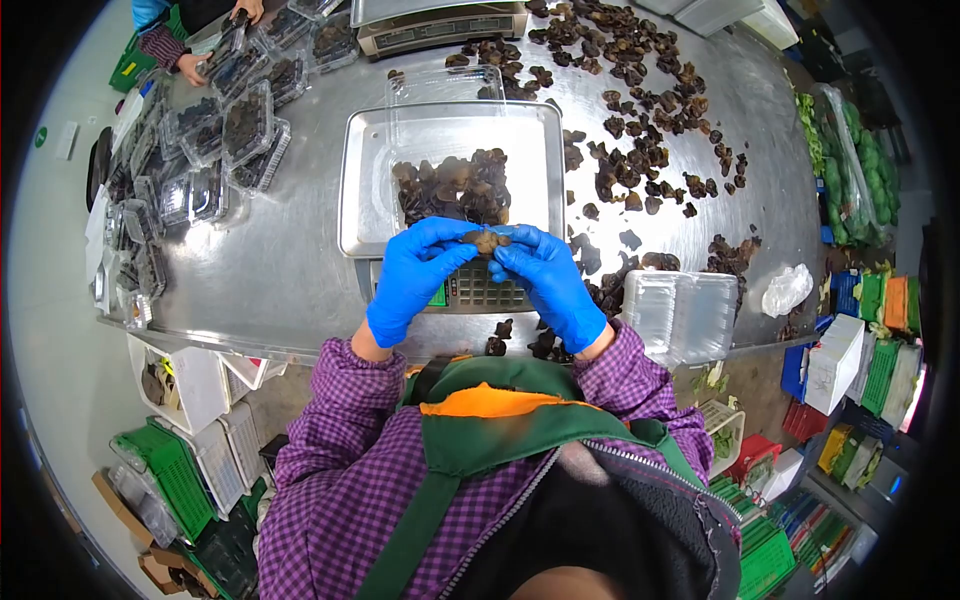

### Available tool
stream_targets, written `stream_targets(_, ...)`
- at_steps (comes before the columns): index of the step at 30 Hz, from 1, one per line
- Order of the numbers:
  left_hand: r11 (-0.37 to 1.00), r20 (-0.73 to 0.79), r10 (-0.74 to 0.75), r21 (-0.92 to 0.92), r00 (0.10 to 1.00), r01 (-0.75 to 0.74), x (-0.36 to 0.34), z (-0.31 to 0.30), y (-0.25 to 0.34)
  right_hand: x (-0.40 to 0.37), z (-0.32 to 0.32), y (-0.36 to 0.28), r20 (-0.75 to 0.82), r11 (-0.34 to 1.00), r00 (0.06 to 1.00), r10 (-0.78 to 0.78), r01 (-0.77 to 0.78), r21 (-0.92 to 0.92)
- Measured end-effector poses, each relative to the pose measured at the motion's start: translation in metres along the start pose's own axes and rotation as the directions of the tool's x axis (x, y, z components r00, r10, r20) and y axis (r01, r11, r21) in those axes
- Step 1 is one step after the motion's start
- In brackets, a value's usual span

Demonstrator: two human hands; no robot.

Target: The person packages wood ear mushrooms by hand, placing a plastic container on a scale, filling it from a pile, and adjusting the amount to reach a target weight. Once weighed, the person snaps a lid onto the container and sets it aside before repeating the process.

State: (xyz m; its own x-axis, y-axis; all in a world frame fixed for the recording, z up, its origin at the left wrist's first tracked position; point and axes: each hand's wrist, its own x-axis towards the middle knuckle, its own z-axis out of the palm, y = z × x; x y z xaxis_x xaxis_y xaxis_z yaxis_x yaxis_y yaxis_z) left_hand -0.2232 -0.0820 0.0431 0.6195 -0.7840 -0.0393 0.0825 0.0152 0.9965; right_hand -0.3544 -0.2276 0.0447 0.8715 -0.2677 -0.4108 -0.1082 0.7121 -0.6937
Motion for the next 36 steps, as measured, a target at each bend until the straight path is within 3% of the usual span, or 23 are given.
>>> stream_targets(2, 0.999, -0.018, -0.041, 0.002, 0.999, 0.041, -0.001, -0.004, 0.009, -0.003, -0.007, 0.001, 0.01, 0.962, 0.99, -0.141, 0.14, -0.233)
stream_targets(4, 0.999, -0.244, -0.042, -0.011, 0.969, 0.041, 0.001, -0.016, 0.024, -0.006, -0.012, -0.006, -0.036, 0.954, 0.982, -0.184, 0.169, -0.248)
stream_targets(5, 0.996, -0.311, -0.032, 0.07, 0.95, 0.056, 0.003, -0.026, 0.03, -0.008, -0.012, -0.011, -0.081, 0.942, 0.969, -0.233, 0.205, -0.264)
stream_targets(7, 0.996, -0.406, -0.015, 0.075, 0.914, 0.049, 0.007, -0.049, 0.033, -0.012, -0.015, -0.016, -0.178, 0.911, 0.94, -0.29, 0.213, -0.354)
stream_targets(9, 0.999, -0.461, -0.003, 0.038, 0.888, 0.023, 0.011, -0.06, 0.039, -0.01, -0.018, -0.017, -0.161, 0.892, 0.928, -0.335, 0.258, -0.372)
stream_targets(13, 0.997, -0.44, -0.069, -0.012, 0.895, 0.071, 0.029, -0.074, 0.028, -0.004, -0.015, -0.011, -0.156, 0.869, 0.923, -0.351, 0.259, -0.422)
stream_targets(16, 0.988, -0.381, -0.156, -0.055, 0.911, 0.146, 0.048, -0.077, 0.004, 0.005, -0.003, -0.005, -0.094, 0.805, 0.892, -0.443, 0.349, -0.479)
stream_targets(19, 0.97, -0.377, -0.241, -0.09, 0.894, 0.224, 0.073, -0.072, -0.017, 0.028, 0.007, -0.009, -0.02, 0.548, 0.847, -0.532, 0.326, -0.77)
stream_targets(20, 0.97, -0.368, -0.241, -0.091, 0.898, 0.224, 0.081, -0.074, -0.027, 0.04, 0.007, -0.009, -0.051, 0.657, 0.89, -0.453, 0.294, -0.694)
stream_targets(23, 0.97, -0.303, -0.159, -0.224, 0.94, 0.092, 0.1, -0.078, -0.035, 0.057, 0.007, -0.009, -0.055, 0.587, 0.858, -0.51, 0.3, -0.752)
stream_targets(25, 0.875, -0.292, -0.142, -0.484, 0.946, -0.019, 0.102, -0.078, -0.03, 0.051, 0.004, -0.011, -0.032, 0.542, 0.842, -0.538, 0.317, -0.778)
stream_targets(27, 0.903, -0.315, -0.15, -0.43, 0.937, 0.0, 0.09, -0.07, -0.005, 0.042, -0.003, -0.01, -0.007, 0.476, 0.783, -0.622, 0.37, -0.798)
stream_targets(29, 0.927, -0.339, -0.158, -0.373, 0.927, 0.021, 0.072, -0.067, 0.002, 0.036, -0.021, 0.0, -0.043, 0.488, 0.786, -0.617, 0.339, -0.804)
stream_targets(31, 0.998, -0.248, -0.039, 0.045, 0.968, 0.052, 0.054, -0.07, 0.0, 0.032, -0.039, 0.009, -0.181, 0.598, 0.762, -0.622, 0.314, -0.737)
stream_targets(32, 0.98, -0.266, -0.046, 0.172, 0.963, 0.095, 0.042, -0.069, -0.005, 0.023, -0.038, 0.003, -0.258, 0.718, 0.844, -0.471, 0.197, -0.668)
stream_targets(33, 0.98, -0.257, -0.047, 0.175, 0.965, 0.094, 0.03, -0.07, -0.006, 0.023, -0.038, 0.003, -0.265, 0.72, 0.839, -0.474, 0.197, -0.665)
stream_targets(35, 0.907, -0.241, -0.275, 0.257, 0.931, 0.334, 0.011, -0.062, 0.001, 0.023, -0.038, 0.003, -0.279, 0.914, 0.953, -0.119, -0.005, -0.406)
stream_targets(36, 0.925, -0.202, -0.275, 0.212, 0.94, 0.316, 0.003, -0.063, -0.006, 0.025, -0.031, 0.004, -0.296, 0.895, 0.951, -0.09, -0.053, -0.442)
